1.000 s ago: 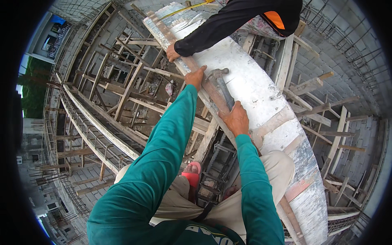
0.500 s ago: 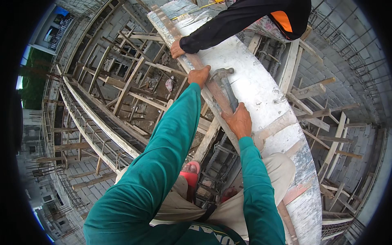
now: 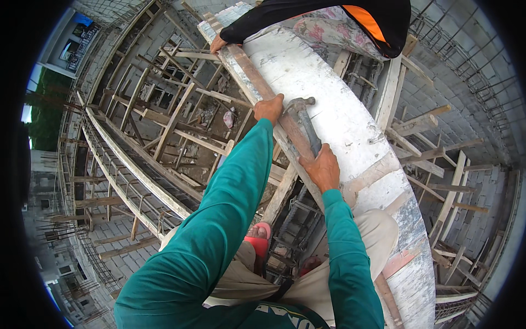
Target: Installing and securing wooden formwork for a concrete beam using a hammer and tape measure.
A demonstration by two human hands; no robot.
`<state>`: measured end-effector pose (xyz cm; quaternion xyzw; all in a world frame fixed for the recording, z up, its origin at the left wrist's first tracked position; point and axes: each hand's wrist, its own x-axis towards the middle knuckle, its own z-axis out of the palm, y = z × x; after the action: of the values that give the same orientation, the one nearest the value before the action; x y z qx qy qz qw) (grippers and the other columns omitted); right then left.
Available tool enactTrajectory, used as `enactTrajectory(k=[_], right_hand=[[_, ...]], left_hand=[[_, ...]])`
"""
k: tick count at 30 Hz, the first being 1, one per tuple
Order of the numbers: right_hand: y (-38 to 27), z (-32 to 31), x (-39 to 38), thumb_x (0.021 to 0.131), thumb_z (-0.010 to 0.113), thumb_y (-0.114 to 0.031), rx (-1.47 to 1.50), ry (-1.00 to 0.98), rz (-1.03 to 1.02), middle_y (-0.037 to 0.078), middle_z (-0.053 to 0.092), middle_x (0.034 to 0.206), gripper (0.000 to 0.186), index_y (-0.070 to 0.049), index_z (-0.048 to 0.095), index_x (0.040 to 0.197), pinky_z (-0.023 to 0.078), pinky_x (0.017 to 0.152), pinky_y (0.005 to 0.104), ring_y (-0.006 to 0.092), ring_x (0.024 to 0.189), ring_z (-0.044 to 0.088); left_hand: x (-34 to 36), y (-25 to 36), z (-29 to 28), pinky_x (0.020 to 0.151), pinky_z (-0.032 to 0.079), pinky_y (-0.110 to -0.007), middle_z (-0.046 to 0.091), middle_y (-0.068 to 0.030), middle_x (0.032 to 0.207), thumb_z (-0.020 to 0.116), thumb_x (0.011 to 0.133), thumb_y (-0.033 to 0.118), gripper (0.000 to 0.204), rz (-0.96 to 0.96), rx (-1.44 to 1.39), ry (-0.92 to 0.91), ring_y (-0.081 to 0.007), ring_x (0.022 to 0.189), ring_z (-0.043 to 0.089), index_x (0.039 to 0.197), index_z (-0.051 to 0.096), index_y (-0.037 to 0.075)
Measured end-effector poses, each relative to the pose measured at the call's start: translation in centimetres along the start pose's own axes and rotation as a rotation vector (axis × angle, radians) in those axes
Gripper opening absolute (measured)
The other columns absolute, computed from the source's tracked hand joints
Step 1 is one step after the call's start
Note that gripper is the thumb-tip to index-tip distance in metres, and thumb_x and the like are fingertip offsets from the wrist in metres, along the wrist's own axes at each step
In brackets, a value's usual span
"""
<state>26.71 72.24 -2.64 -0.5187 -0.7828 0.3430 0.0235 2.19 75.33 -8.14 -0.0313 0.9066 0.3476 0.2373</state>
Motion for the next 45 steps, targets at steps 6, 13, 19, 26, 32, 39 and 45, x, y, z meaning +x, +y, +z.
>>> enactTrajectory(k=[6,13,19,26,32,39,45], right_hand=[[0.1,0.1,0.0,0.074,0.084,-0.042,-0.005,0.008,-0.001,0.025,0.065,0.103,0.064,0.004,0.055,0.107,0.052,0.086,0.0484,0.0417,0.099,0.064],[0.1,0.4,0.0,0.073,0.085,-0.044,0.015,0.007,-0.006,0.024,0.065,0.101,0.065,0.004,0.056,0.105,0.052,0.084,0.0478,0.0410,0.097,0.064],[0.4,0.5,0.0,0.072,0.087,-0.047,0.008,0.002,0.010,0.024,0.066,0.099,0.069,0.005,0.056,0.106,0.053,0.082,0.0472,0.0406,0.094,0.065],[0.2,0.6,0.3,0.075,0.082,-0.057,0.009,0.046,0.002,0.027,0.066,0.101,0.076,0.008,0.059,0.106,0.053,0.084,0.0477,0.0412,0.096,0.066],[0.2,0.8,0.1,0.086,0.072,-0.056,0.038,0.031,-0.015,0.031,0.067,0.103,0.071,0.010,0.059,0.108,0.053,0.085,0.0497,0.0445,0.097,0.066],[1.3,1.6,0.3,0.094,0.066,-0.046,0.062,0.138,-0.080,0.032,0.067,0.104,0.059,0.010,0.060,0.110,0.052,0.087,0.0482,0.0462,0.098,0.066],[2.9,-0.3,4.2,0.095,0.067,-0.040,0.186,0.010,-0.047,0.025,0.068,0.092,0.051,0.008,0.061,0.113,0.052,0.079,0.0470,0.0396,0.082,0.066]], left_hand=[[-0.4,0.1,-0.3,0.107,0.047,-0.038,0.056,-0.0326,0.136,0.076,0.068,0.052,0.104,-0.019,-0.047,-0.010,-0.0403,0.126,0.058,0.132,0.043,-0.023],[-0.3,-0.2,-0.5,0.106,0.047,-0.037,0.058,-0.0326,0.134,0.075,0.067,0.054,0.101,-0.014,-0.071,-0.005,-0.0395,0.124,0.058,0.127,0.050,-0.023],[-0.6,-0.1,-0.4,0.105,0.047,-0.037,0.057,-0.0329,0.134,0.074,0.068,0.054,0.099,-0.024,-0.028,-0.020,-0.0402,0.124,0.059,0.126,0.051,-0.023],[0.1,0.0,-0.6,0.110,0.045,-0.041,0.051,-0.0364,0.139,0.078,0.068,0.045,0.121,-0.026,-0.062,-0.050,-0.0442,0.131,0.053,0.144,0.018,-0.028],[0.1,-0.4,-0.8,0.112,0.044,-0.042,0.051,-0.0376,0.138,0.076,0.070,0.044,0.119,-0.027,-0.080,-0.060,-0.0446,0.131,0.052,0.143,0.018,-0.029],[-0.5,-0.3,-1.2,0.106,0.049,-0.041,0.054,-0.0374,0.135,0.075,0.070,0.045,0.112,-0.007,-0.072,-0.036,-0.0437,0.126,0.058,0.138,0.027,-0.030],[-0.7,-0.1,-1.1,0.100,0.053,-0.045,0.060,-0.0333,0.127,0.076,0.069,0.046,0.096,0.035,-0.039,-0.041,-0.0446,0.117,0.063,0.127,0.046,-0.025]])
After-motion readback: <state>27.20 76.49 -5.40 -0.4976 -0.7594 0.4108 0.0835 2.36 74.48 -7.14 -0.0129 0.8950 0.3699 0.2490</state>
